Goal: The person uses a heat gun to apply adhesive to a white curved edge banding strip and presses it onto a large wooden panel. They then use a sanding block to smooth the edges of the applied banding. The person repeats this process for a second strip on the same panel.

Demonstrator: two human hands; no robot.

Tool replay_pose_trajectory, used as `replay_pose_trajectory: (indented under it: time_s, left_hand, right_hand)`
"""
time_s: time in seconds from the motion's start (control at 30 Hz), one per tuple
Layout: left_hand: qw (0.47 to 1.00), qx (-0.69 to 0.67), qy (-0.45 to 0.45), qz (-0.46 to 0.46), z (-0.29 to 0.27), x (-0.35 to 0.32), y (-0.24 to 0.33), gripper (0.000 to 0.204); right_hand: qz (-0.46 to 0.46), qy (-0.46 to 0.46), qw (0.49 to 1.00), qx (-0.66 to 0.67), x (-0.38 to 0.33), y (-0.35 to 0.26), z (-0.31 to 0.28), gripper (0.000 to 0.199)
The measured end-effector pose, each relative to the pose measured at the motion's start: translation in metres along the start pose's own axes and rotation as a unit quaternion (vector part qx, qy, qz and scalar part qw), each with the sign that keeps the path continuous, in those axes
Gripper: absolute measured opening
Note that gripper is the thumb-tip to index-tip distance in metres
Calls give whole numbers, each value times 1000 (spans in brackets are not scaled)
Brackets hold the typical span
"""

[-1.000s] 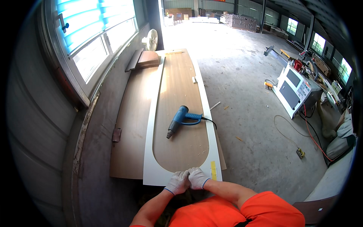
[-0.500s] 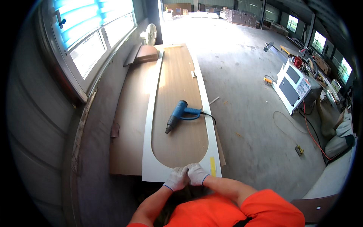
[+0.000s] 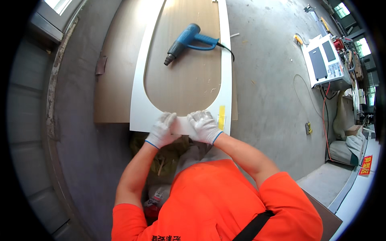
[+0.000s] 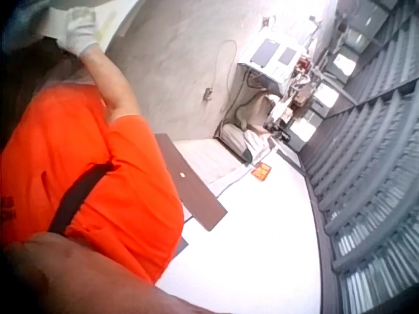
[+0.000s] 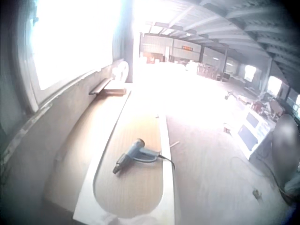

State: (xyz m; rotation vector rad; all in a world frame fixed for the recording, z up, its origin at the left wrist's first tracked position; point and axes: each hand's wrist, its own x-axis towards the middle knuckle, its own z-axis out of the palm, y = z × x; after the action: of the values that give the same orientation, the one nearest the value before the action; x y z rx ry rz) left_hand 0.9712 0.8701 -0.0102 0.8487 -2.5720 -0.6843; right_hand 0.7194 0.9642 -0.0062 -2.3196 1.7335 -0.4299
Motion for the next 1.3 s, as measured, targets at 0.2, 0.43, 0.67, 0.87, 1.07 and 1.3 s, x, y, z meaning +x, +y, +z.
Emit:
replay_pose_trajectory:
  time_s: [0.2, 0.43, 0.67, 0.87, 1.07, 1.3]
  left_hand:
    - [999, 42, -6, -9, -22, -10, -25, 109]
    - [999, 45, 12, -11, -17, -4, -21, 106]
    - [999, 13, 35, 26, -8, 5, -7, 101]
    - [999, -6, 23, 36, -6, 11, 2, 93]
    - [998, -32, 43, 37, 15, 12, 8, 95]
    - [999, -41, 26, 19, 13, 9, 6, 101]
  right_hand:
    - [12, -98, 995, -29, -20, 39, -34, 116]
    - [23, -95, 995, -4, -20, 42, -31, 114]
    - [1, -78, 996, 39, -9, 41, -30, 101]
    - [-18, -40, 998, 44, 1, 23, -9, 89]
    - [-38, -17, 998, 53, 8, 18, -9, 73]
    - [132, -210, 967, 66, 66, 69, -46, 24]
